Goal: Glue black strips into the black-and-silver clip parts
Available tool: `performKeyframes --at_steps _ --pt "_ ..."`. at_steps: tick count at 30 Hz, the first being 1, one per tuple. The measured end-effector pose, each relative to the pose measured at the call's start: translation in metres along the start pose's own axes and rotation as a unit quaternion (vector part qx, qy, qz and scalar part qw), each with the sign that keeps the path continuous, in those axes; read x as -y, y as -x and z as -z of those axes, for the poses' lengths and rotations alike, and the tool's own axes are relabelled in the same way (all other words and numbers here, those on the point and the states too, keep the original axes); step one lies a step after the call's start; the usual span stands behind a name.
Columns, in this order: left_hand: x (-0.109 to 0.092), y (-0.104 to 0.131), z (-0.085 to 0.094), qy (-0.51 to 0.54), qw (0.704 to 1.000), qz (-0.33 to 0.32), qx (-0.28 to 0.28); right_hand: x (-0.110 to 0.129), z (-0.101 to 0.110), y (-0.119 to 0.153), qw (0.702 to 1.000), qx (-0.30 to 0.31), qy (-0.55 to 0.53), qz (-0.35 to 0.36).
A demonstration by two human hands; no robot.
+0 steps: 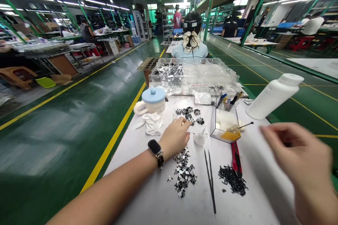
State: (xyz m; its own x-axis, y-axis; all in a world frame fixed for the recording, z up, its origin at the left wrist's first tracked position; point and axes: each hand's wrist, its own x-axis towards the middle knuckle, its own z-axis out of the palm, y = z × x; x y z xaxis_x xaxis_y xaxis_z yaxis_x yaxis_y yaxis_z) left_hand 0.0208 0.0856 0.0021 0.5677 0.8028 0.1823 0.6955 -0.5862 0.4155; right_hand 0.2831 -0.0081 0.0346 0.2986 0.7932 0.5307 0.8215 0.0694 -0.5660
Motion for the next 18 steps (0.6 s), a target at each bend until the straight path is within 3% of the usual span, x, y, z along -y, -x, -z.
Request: performKeyframes --at_steps 3,6,12,18 --pt "0.004 -0.027 -0.010 -0.059 0.998 -0.012 0.004 0.029 -0.036 0.015 0.986 0.164 -0.031 0.023" --pt "0.007 -0.041 -0.017 -0.096 0.995 -0.016 0.008 0.040 -0.061 0.026 0.967 0.255 -0.022 0.003" --pt "0.014 -0.019 -0.009 -0.109 0.992 -0.046 0.041 0.040 -0.079 0.029 0.949 0.310 0.017 -0.050" --pt "0.020 0.008 -0.001 -0.084 0.996 -0.016 0.035 0.042 -0.086 0.027 0.945 0.319 0.029 -0.067"
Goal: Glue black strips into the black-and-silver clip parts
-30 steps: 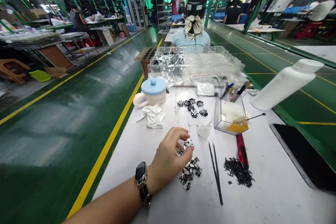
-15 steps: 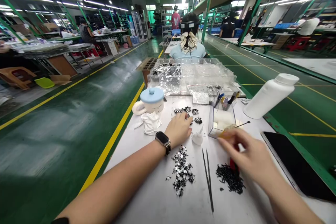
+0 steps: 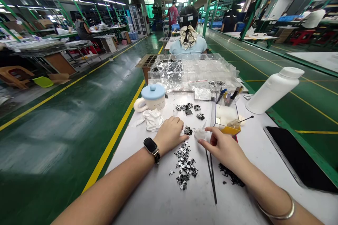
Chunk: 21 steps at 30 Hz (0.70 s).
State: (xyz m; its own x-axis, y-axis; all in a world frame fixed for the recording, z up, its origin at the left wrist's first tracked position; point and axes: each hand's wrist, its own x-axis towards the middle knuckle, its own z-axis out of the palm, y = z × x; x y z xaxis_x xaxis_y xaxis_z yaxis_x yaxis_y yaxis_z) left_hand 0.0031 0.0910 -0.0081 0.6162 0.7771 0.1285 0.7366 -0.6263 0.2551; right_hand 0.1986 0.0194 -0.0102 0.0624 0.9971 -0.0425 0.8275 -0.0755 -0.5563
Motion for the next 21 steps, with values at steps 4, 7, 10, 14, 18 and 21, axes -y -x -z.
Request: performKeyframes --at_steps 4,7,10,14,18,21 --pt "-0.001 0.002 -0.001 0.050 0.999 0.005 0.001 -0.001 -0.003 -0.004 1.000 -0.003 -0.002 -0.002" --pt "-0.003 -0.002 -0.003 0.098 0.995 0.004 0.013 -0.004 -0.005 -0.008 1.000 -0.009 -0.013 0.004" --pt "-0.004 -0.007 -0.003 0.157 0.987 0.021 0.019 -0.007 -0.008 -0.010 0.999 -0.018 -0.029 0.013" --pt "-0.004 -0.005 0.000 0.263 0.961 0.081 0.020 -0.009 -0.010 -0.009 0.996 -0.033 -0.076 0.030" --pt "-0.011 0.010 0.009 0.393 0.908 0.141 0.029 -0.006 -0.004 -0.006 0.982 -0.077 -0.163 0.052" --pt "-0.022 0.023 0.016 0.488 0.856 0.161 0.055 -0.003 0.004 -0.002 0.959 -0.091 -0.263 0.049"
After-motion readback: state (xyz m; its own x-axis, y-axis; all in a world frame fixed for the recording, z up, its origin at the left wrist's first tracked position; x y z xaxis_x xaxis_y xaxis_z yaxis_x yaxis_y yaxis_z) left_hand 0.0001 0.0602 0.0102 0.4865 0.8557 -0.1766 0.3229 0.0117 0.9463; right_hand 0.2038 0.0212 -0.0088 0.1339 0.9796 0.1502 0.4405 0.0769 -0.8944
